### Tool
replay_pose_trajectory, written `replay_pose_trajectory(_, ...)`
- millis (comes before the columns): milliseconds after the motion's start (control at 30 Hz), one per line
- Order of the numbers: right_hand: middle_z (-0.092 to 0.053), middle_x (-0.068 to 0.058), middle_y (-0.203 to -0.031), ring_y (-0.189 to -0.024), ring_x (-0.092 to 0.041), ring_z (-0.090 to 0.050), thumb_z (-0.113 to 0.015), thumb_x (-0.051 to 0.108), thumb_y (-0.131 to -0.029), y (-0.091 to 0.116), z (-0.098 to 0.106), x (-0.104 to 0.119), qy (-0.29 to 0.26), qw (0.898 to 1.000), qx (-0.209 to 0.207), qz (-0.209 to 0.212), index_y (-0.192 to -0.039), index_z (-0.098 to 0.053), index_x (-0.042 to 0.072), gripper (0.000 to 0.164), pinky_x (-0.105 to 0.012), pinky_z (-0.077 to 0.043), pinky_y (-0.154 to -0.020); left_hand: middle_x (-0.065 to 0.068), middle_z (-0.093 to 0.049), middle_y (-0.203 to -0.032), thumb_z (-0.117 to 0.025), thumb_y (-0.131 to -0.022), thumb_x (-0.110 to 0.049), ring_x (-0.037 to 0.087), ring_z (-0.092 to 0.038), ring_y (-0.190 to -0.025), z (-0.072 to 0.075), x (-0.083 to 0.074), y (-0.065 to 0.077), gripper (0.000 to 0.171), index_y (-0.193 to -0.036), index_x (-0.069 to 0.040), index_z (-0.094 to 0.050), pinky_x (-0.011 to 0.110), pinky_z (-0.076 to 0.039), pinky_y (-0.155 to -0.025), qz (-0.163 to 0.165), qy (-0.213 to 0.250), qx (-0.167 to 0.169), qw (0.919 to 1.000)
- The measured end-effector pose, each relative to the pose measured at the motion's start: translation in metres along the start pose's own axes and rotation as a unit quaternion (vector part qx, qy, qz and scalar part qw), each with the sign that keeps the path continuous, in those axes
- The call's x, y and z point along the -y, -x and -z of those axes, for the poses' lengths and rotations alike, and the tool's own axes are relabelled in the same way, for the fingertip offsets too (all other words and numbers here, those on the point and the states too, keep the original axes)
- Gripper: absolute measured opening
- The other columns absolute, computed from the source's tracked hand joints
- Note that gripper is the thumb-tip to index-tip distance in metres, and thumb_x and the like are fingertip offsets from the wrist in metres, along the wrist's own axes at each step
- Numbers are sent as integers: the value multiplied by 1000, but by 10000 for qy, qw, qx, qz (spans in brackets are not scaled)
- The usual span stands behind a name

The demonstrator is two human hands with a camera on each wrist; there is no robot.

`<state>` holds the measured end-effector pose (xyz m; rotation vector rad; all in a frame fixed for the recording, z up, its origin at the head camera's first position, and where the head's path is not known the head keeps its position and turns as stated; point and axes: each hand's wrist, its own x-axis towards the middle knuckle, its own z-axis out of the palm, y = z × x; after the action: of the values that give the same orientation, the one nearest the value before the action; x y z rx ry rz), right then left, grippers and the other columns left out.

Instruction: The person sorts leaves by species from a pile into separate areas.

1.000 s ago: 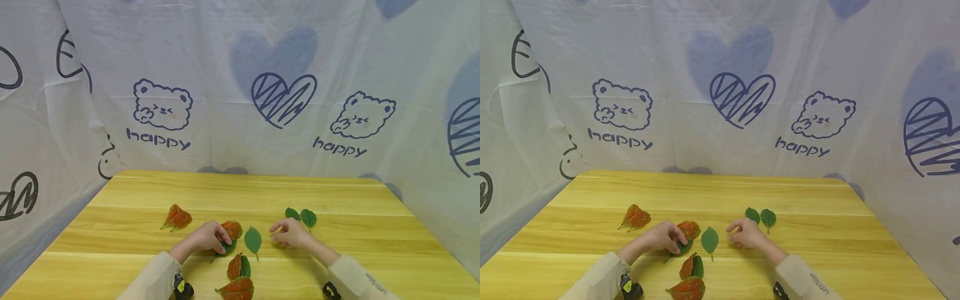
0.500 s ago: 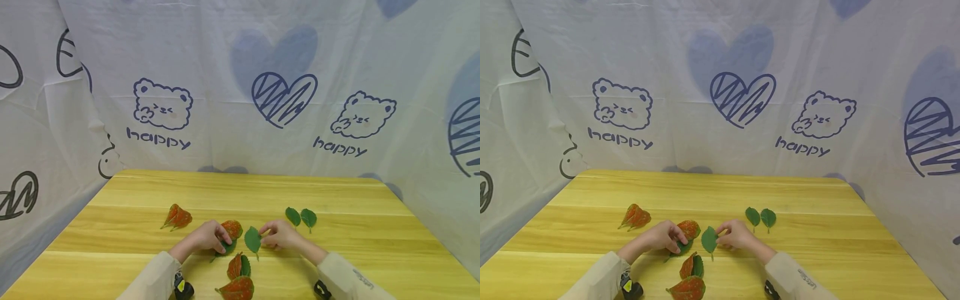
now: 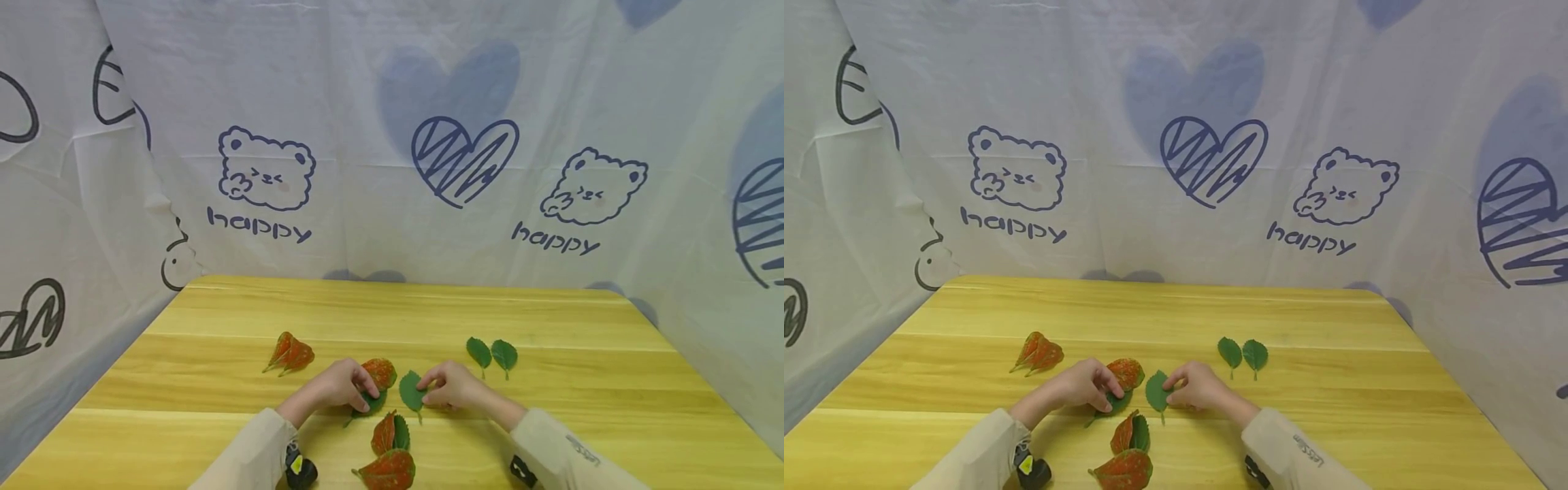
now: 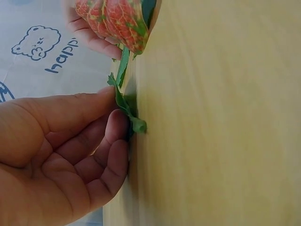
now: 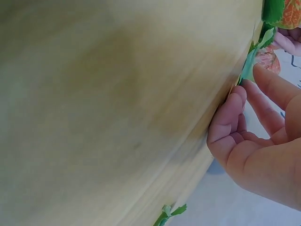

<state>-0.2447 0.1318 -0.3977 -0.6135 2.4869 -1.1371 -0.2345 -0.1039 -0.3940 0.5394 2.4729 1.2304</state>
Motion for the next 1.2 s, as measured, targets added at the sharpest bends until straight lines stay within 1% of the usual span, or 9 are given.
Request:
replay_pose_trajectory(233,-42,2,-48,-37,-5,-30,-66,5,-79,-2,-3,1,132,9998,-137,21,-93,-67,2,14,-17,-28,-38,2,-65,-81,-72,-66,9,16,-57,-79,0,1,-1,19,-81,-2,-68,35,-47,-74,-33,1,9,10000)
replay_pose_trajectory(433,-43,2,-50,-42,-6,-38,-68,6,-77,-5,-4,-1,330,9988,-232,269,-85,-66,3,8,-19,-31,-41,3,-65,-82,-71,-67,9,17,-58,-78,0,1,-1,19,-83,-1,-68,32,-48,-72,-130,72,2,9999)
replay_pose_trajectory(533,-43,3,-51,-43,-6,-38,-69,6,-76,-5,-5,-2,344,9986,-257,294,-80,-64,5,7,-19,-32,-41,3,-65,-82,-70,-68,8,15,-57,-75,0,1,-2,18,-84,-2,-68,29,-48,-68,-337,8,-36,9994)
replay_pose_trajectory(700,-44,3,-52,-43,-6,-39,-72,5,-73,-6,-7,-3,293,9989,-296,230,-76,-62,6,10,-19,-31,-41,4,-64,-78,-71,-71,4,12,-51,-62,-1,0,-3,16,-85,-2,-69,24,-43,-55,-893,-118,9,9959)
replay_pose_trajectory(833,-45,2,-52,-43,-6,-39,-73,4,-72,-6,-7,-3,322,9986,-320,256,-76,-62,5,12,-20,-31,-42,9,-64,-79,-71,-71,4,10,-48,-56,-2,-2,-3,18,-89,1,-68,22,-40,-50,-1203,125,326,9921)
replay_pose_trajectory(900,-45,2,-52,-44,-7,-40,-73,4,-71,-6,-7,-3,339,9986,-320,267,-77,-62,5,13,-20,-32,-42,13,-64,-79,-70,-72,6,8,-46,-54,-2,-4,-2,19,-91,4,-67,21,-39,-49,-1374,314,563,9884)
replay_pose_trajectory(1000,-46,1,-53,-45,-7,-40,-73,4,-71,-6,-7,-3,373,9984,-318,266,-77,-62,5,13,-20,-32,-42,13,-62,-73,-70,-72,5,7,-45,-50,-2,-5,-2,23,-94,5,-66,19,-38,-46,-1545,505,945,9822)
replay_pose_trajectory(1067,-46,1,-53,-45,-7,-40,-73,4,-71,-6,-7,-3,402,9983,-321,267,-76,-62,5,13,-20,-32,-43,11,-60,-67,-71,-71,4,6,-44,-49,-2,-5,-2,26,-97,5,-66,19,-37,-45,-1561,576,1156,9793)
replay_pose_trajectory(1200,-46,1,-54,-46,-7,-41,-73,4,-71,-6,-6,-3,441,9981,-315,291,-76,-62,5,12,-20,-32,-43,5,-56,-58,-72,-70,3,6,-45,-48,-3,-3,-4,31,-100,3,-66,18,-38,-46,-1447,663,1401,9772)
